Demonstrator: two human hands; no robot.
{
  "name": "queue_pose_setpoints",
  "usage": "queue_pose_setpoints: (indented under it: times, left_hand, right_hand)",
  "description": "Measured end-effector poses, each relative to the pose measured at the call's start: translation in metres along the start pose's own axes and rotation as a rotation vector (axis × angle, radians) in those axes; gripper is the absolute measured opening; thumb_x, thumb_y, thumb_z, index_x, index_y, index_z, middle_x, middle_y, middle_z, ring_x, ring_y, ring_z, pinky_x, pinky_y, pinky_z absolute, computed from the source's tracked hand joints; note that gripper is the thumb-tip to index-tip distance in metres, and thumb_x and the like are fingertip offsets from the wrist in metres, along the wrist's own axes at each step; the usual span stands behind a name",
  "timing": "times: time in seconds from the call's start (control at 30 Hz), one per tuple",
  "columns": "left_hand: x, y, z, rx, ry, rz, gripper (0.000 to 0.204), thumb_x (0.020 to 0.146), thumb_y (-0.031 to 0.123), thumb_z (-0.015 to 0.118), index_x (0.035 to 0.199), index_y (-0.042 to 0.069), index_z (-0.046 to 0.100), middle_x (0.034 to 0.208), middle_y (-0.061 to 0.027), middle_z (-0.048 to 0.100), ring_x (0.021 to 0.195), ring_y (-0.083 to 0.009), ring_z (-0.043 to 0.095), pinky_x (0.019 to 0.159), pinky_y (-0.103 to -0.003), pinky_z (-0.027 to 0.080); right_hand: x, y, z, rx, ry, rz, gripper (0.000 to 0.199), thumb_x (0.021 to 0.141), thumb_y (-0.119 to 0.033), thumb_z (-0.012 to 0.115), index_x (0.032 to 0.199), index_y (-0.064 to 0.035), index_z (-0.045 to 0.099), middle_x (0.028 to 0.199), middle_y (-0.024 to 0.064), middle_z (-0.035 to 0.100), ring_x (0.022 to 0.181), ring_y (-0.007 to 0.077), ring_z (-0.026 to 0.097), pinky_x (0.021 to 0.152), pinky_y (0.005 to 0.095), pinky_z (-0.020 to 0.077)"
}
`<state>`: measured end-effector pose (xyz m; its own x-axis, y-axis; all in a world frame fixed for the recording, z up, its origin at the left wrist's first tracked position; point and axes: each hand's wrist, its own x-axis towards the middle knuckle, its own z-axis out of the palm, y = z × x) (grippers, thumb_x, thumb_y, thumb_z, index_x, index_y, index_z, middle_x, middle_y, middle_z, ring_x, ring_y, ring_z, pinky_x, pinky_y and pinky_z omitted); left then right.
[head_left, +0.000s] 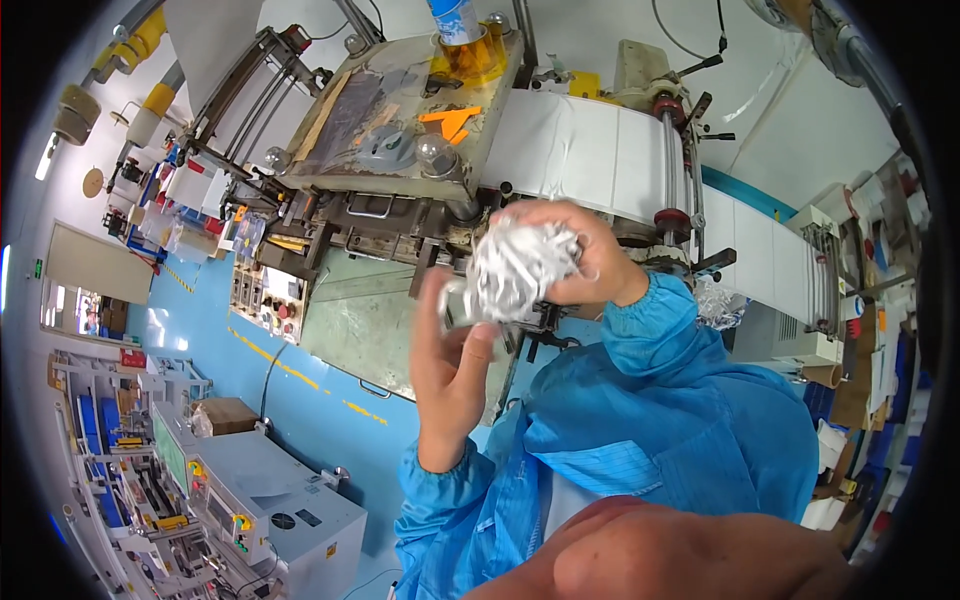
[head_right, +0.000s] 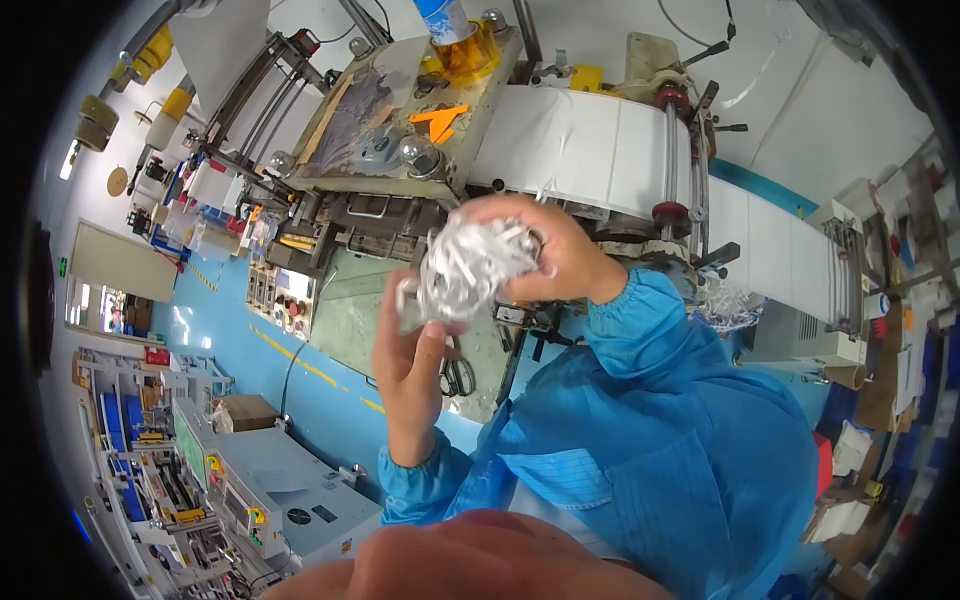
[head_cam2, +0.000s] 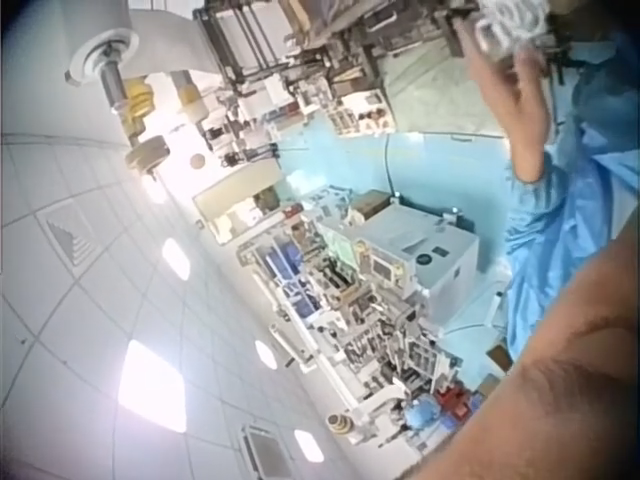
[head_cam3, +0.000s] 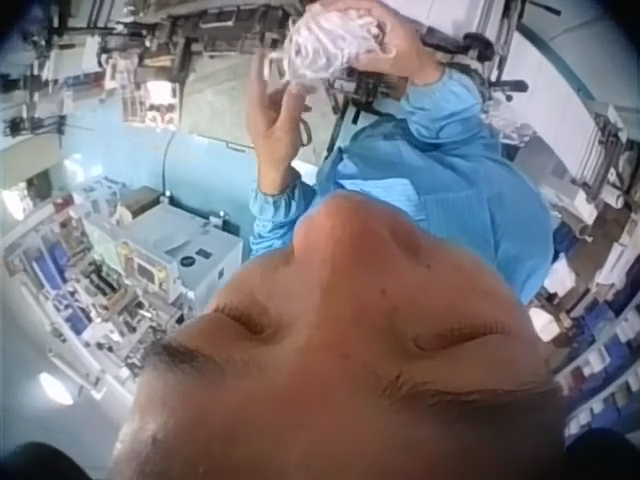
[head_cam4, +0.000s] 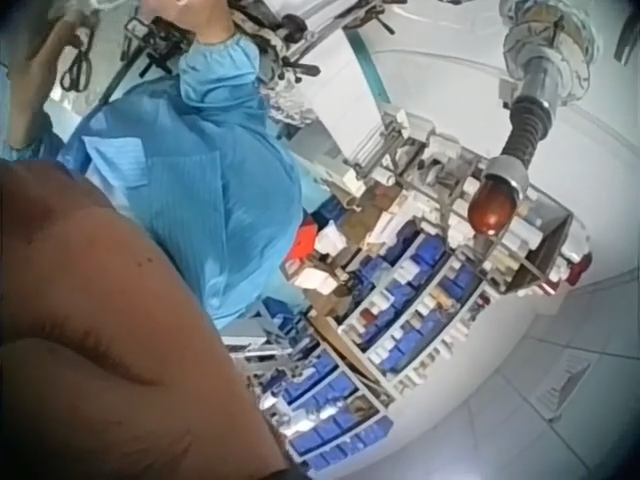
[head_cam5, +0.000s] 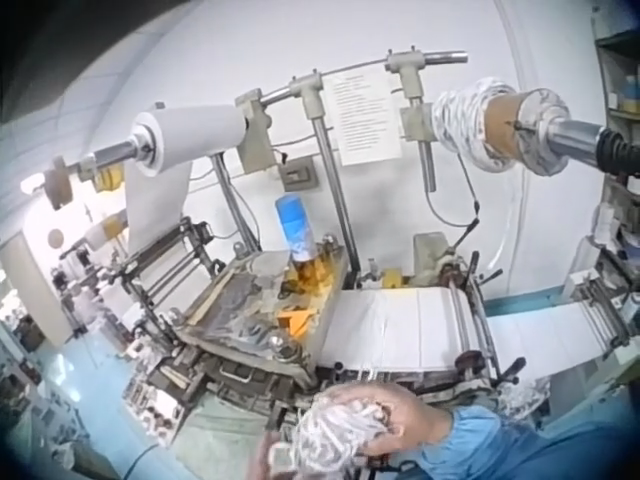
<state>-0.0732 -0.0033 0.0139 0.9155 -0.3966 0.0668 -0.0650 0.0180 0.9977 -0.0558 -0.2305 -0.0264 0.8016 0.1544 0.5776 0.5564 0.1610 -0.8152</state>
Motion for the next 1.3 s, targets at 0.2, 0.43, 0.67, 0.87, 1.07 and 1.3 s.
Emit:
queue_pose_setpoints:
  times: [0.2, 0.43, 0.67, 0.87, 1.07, 1.3]
  left_hand:
    - [-0.003, -0.013, -0.041, 0.232, 0.271, 0.237, 0.067, 0.089, 0.017, 0.06, 0.144, -0.002, 0.029, 0.135, -0.0176, 0.046, 0.096, -0.0159, 0.055, 0.078, -0.024, 0.046]
    - [-0.015, 0.013, -0.049, 0.269, 0.013, 0.214, 0.092, 0.071, 0.033, 0.081, 0.141, -0.003, 0.034, 0.133, -0.0167, 0.049, 0.12, -0.026, 0.049, 0.1, -0.038, 0.039]
    - [-0.017, 0.048, -0.054, 0.397, -0.135, 0.304, 0.088, 0.068, 0.033, 0.084, 0.136, 0.0, 0.039, 0.125, -0.0158, 0.055, 0.113, -0.0244, 0.056, 0.094, -0.038, 0.044]
    - [-0.008, 0.03, -0.046, 0.293, -0.113, 0.479, 0.063, 0.054, 0.037, 0.086, 0.098, 0.0, 0.062, 0.092, -0.0174, 0.064, 0.086, -0.0337, 0.062, 0.073, -0.038, 0.049]
    - [-0.016, 0.016, -0.054, 0.108, -0.036, 0.419, 0.061, 0.052, 0.034, 0.09, 0.095, 0.0, 0.061, 0.088, -0.0117, 0.066, 0.084, -0.0243, 0.064, 0.069, -0.033, 0.049]
    - [-0.012, 0.018, -0.048, -0.236, -0.254, 0.54, 0.061, 0.055, 0.027, 0.09, 0.098, -0.003, 0.059, 0.092, -0.0105, 0.066, 0.082, -0.0181, 0.063, 0.068, -0.032, 0.049]
  right_hand:
    - [0.013, -0.011, -0.001, -0.177, -0.075, -0.073, 0.059, 0.069, -0.013, 0.074, 0.123, -0.0083, 0.051, 0.13, 0.0192, 0.051, 0.12, 0.0322, 0.052, 0.098, 0.0429, 0.0443]
    - [0.038, -0.021, 0.053, -0.598, -0.36, -0.341, 0.084, 0.057, -0.014, 0.08, 0.133, -0.0141, 0.044, 0.139, 0.0123, 0.046, 0.129, 0.0327, 0.044, 0.106, 0.0546, 0.0302]
    - [0.048, -0.044, 0.072, -0.616, -0.344, -0.549, 0.069, 0.076, -0.029, 0.073, 0.133, -0.0085, 0.04, 0.128, 0.022, 0.051, 0.116, 0.0411, 0.052, 0.1, 0.0614, 0.033]
    - [0.028, -0.04, 0.079, -0.304, -0.429, -0.152, 0.098, 0.075, -0.056, 0.068, 0.142, 0.0033, 0.028, 0.138, 0.0248, 0.041, 0.119, 0.0352, 0.049, 0.107, 0.0439, 0.0327]
    - [0.037, -0.039, 0.079, -0.382, -0.347, -0.353, 0.123, 0.064, -0.082, 0.059, 0.145, 0.0019, 0.019, 0.146, 0.0309, 0.025, 0.131, 0.0438, 0.036, 0.106, 0.0483, 0.035]
    - [0.055, -0.046, 0.062, -0.743, -0.424, -0.283, 0.056, 0.101, -0.034, 0.025, 0.136, 0.0069, 0.039, 0.136, 0.019, 0.047, 0.125, 0.0238, 0.047, 0.108, 0.035, 0.0299]
